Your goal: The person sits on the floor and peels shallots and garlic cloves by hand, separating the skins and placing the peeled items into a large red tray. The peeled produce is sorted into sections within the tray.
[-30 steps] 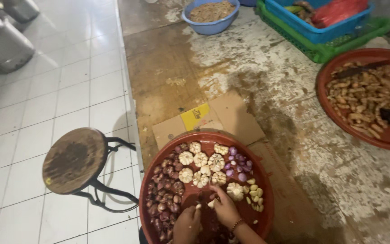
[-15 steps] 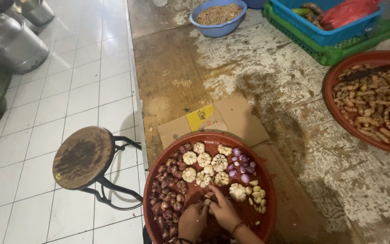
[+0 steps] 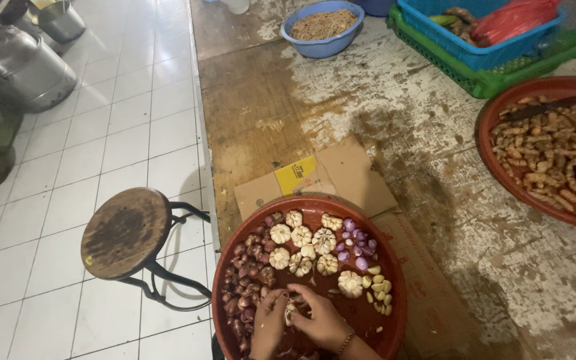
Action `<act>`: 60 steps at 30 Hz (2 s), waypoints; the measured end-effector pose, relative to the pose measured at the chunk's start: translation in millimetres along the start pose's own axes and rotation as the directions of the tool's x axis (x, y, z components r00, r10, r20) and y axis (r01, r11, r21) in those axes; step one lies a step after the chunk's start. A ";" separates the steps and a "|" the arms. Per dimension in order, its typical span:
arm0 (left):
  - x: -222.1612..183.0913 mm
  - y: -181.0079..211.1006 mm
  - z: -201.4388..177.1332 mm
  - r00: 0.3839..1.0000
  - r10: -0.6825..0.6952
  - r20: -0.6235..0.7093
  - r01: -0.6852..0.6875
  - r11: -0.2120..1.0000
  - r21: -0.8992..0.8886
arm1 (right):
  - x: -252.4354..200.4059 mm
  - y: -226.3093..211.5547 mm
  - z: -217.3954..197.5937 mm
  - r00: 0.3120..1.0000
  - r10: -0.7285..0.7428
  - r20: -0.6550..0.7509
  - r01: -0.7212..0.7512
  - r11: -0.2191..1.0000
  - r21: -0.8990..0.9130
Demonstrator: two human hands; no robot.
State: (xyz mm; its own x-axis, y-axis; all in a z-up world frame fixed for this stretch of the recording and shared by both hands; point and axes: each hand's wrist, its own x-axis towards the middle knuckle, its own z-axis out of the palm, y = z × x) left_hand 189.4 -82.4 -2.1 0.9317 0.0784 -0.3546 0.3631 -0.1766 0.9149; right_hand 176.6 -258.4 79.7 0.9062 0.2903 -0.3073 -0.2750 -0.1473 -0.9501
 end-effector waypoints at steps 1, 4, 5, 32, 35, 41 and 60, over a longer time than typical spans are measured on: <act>-2.4 4.4 1.4 0.998 -0.068 0.006 0.068 0.997 0.023 | -1.8 -0.8 -1.0 1.000 -0.026 0.005 0.026 1.000 -0.011; -14.6 19.8 2.8 0.994 -0.084 0.071 0.065 0.968 0.242 | -4.9 -2.5 -5.1 0.991 -0.119 0.064 0.130 0.972 -0.197; -16.9 25.5 3.4 0.994 -0.072 0.079 0.052 0.972 0.229 | -4.8 -2.9 -4.9 0.989 -0.104 0.104 0.124 0.969 -0.215; -22.9 34.9 24.8 0.993 -0.103 -0.064 0.070 0.917 -0.393 | 21.6 62.2 -0.4 0.961 -0.034 -0.274 0.113 0.955 0.276; -30.3 58.6 21.3 0.992 -0.104 -0.066 0.059 0.874 -0.483 | 19.6 50.9 -7.7 0.954 0.240 -0.179 -0.109 0.836 0.538; -24.0 64.1 18.8 0.998 -0.032 -0.062 -0.002 0.875 -0.484 | 18.3 32.1 -2.7 0.947 0.220 -0.234 -0.067 0.848 0.525; 35.1 23.2 11.4 0.993 0.055 -0.105 -0.040 0.989 0.144 | 22.4 23.1 -52.9 0.845 0.148 -0.515 0.141 0.866 0.480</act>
State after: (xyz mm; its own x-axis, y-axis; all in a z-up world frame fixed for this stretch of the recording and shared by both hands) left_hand 230.6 -94.9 4.6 0.9443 0.1708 -0.2814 0.3232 -0.3188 0.8910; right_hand 207.5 -305.3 53.8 0.8901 -0.2630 -0.3723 -0.2646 0.3669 -0.8918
